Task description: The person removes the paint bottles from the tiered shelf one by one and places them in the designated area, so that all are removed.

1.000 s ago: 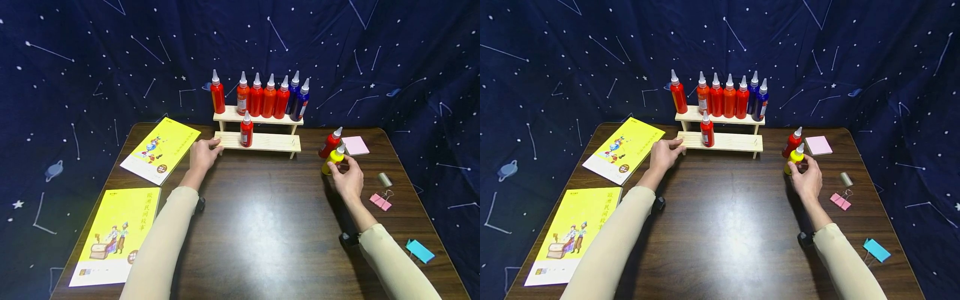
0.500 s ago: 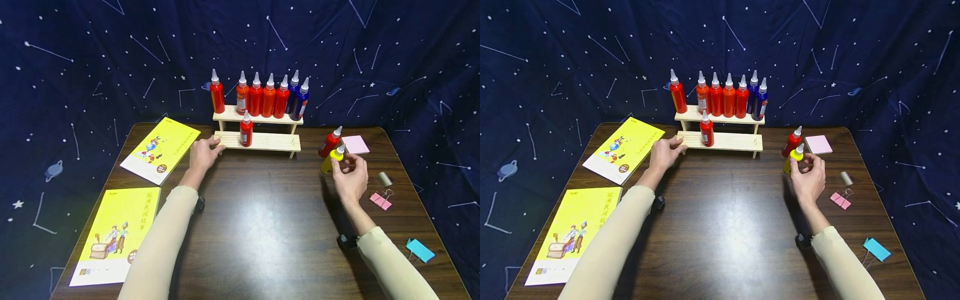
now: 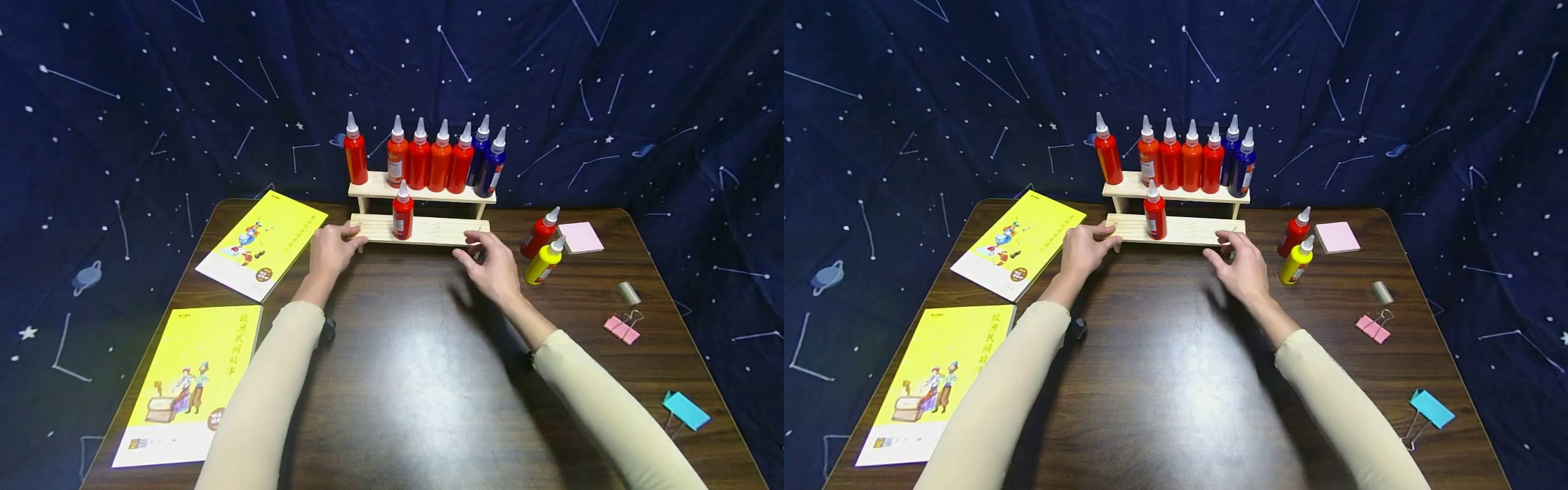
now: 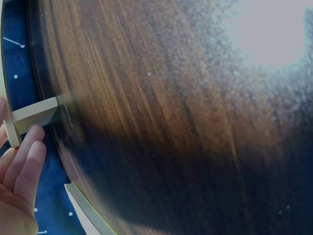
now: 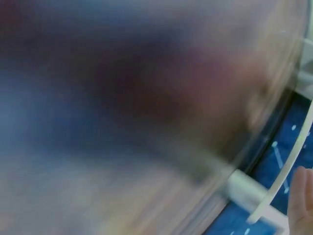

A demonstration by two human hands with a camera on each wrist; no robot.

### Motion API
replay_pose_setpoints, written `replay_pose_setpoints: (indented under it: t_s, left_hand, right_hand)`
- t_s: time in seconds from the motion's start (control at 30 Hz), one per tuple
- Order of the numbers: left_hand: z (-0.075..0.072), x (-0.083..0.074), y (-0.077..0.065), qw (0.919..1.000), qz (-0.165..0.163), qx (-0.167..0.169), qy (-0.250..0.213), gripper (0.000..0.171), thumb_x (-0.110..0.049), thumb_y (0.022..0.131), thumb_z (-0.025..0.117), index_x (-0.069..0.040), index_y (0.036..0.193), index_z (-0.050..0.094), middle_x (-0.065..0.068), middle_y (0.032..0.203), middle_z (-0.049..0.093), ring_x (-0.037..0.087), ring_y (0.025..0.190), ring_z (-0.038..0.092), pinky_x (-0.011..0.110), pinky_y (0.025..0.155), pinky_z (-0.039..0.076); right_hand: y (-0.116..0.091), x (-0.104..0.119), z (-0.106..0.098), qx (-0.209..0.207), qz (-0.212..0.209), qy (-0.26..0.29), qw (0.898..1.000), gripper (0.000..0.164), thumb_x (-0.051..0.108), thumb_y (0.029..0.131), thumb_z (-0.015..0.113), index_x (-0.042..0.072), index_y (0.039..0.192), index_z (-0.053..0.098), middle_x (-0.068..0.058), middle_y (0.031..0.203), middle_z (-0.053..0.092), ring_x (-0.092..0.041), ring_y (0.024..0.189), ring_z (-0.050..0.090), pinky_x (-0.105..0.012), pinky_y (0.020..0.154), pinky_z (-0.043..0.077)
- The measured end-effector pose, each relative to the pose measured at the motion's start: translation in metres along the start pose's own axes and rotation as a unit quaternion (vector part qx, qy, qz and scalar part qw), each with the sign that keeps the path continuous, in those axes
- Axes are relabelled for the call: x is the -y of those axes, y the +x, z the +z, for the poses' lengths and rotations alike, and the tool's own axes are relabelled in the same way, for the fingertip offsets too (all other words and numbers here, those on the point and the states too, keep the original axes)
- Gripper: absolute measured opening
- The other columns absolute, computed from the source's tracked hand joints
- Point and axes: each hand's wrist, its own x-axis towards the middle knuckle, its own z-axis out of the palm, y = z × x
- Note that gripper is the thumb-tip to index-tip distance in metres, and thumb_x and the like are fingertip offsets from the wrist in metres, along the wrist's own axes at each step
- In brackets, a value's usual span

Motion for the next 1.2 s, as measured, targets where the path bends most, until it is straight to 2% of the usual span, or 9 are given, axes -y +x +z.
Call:
replay_pose_setpoints:
  t_s: [0.17, 0.27, 0.37, 0.47, 0.6, 0.73, 0.93, 1.2]
  left_hand:
    - [0.001, 0.0, 0.001, 1.0, -0.001, -0.004, -0.002, 0.039, -0.037, 0.075, 0.081, -0.019, 0.109, 0.074, 0.001, 0.11, 0.071, 0.028, 0.101, 0.065, 0.037, 0.075, 0.05]
    - [0.002, 0.0, 0.002, 1.0, -0.006, -0.003, -0.005, 0.039, -0.036, 0.075, 0.081, -0.02, 0.109, 0.075, 0.001, 0.11, 0.071, 0.026, 0.097, 0.066, 0.036, 0.072, 0.049]
    - [0.003, -0.001, 0.002, 0.9999, -0.01, 0.0, -0.009, 0.039, -0.036, 0.075, 0.082, -0.019, 0.11, 0.075, 0.001, 0.11, 0.071, 0.023, 0.091, 0.066, 0.035, 0.069, 0.048]
    - [0.003, -0.002, 0.002, 0.9997, -0.019, 0.004, -0.016, 0.046, -0.035, 0.074, 0.082, -0.018, 0.115, 0.072, 0.004, 0.113, 0.07, 0.021, 0.086, 0.064, 0.035, 0.066, 0.047]
    - [0.002, -0.002, 0.001, 0.9994, -0.031, 0.008, -0.016, 0.055, -0.037, 0.073, 0.082, -0.017, 0.123, 0.067, 0.005, 0.119, 0.066, 0.022, 0.093, 0.064, 0.035, 0.07, 0.048]
    - [0.001, -0.001, 0.001, 0.9994, -0.033, 0.007, -0.006, 0.054, -0.039, 0.074, 0.081, -0.017, 0.121, 0.068, 0.003, 0.119, 0.066, 0.026, 0.101, 0.065, 0.036, 0.075, 0.05]
    - [0.002, 0.002, 0.002, 0.9997, -0.023, 0.004, -0.003, 0.052, -0.039, 0.073, 0.082, -0.018, 0.118, 0.069, 0.002, 0.116, 0.068, 0.029, 0.104, 0.064, 0.037, 0.078, 0.05]
    - [0.0, 0.002, 0.0, 0.9997, -0.024, 0.008, 0.004, 0.052, -0.039, 0.073, 0.082, -0.018, 0.119, 0.069, 0.002, 0.116, 0.068, 0.028, 0.105, 0.064, 0.038, 0.077, 0.05]
  right_hand:
    - [0.031, 0.025, 0.032, 0.059, 0.035, 0.05, 0.996, 0.053, 0.025, 0.083, 0.076, 0.005, 0.129, 0.058, -0.014, 0.117, 0.063, -0.028, 0.102, 0.065, -0.04, 0.088, 0.051]
    - [0.046, 0.04, 0.047, 0.071, 0.055, 0.066, 0.994, 0.061, 0.025, 0.081, 0.077, 0.006, 0.134, 0.054, -0.014, 0.127, 0.06, -0.028, 0.109, 0.062, -0.038, 0.094, 0.048]
    - [0.058, 0.052, 0.058, 0.078, 0.072, 0.058, 0.993, 0.066, 0.029, 0.081, 0.078, 0.009, 0.137, 0.051, -0.01, 0.133, 0.057, -0.026, 0.114, 0.059, -0.037, 0.099, 0.043]
    - [0.065, 0.061, 0.065, 0.085, 0.091, 0.05, 0.991, 0.067, 0.031, 0.081, 0.077, 0.013, 0.139, 0.049, -0.008, 0.131, 0.059, -0.025, 0.116, 0.058, -0.037, 0.099, 0.042]
    - [0.068, 0.067, 0.072, 0.087, 0.11, 0.043, 0.989, 0.058, 0.03, 0.083, 0.075, 0.018, 0.136, 0.054, -0.006, 0.122, 0.065, -0.022, 0.112, 0.061, -0.038, 0.096, 0.044]
    - [0.069, 0.067, 0.076, 0.082, 0.112, 0.035, 0.99, 0.048, 0.03, 0.085, 0.073, 0.02, 0.13, 0.059, -0.004, 0.116, 0.068, -0.02, 0.106, 0.064, -0.036, 0.091, 0.046]
    - [0.064, 0.064, 0.073, 0.066, 0.125, 0.032, 0.99, 0.048, 0.032, 0.084, 0.074, 0.02, 0.128, 0.061, -0.002, 0.117, 0.067, -0.018, 0.102, 0.065, -0.035, 0.086, 0.048]
    - [0.044, 0.053, 0.049, 0.027, 0.137, 0.031, 0.99, 0.05, 0.033, 0.081, 0.077, 0.017, 0.126, 0.063, -0.006, 0.11, 0.069, -0.022, 0.099, 0.066, -0.038, 0.083, 0.047]
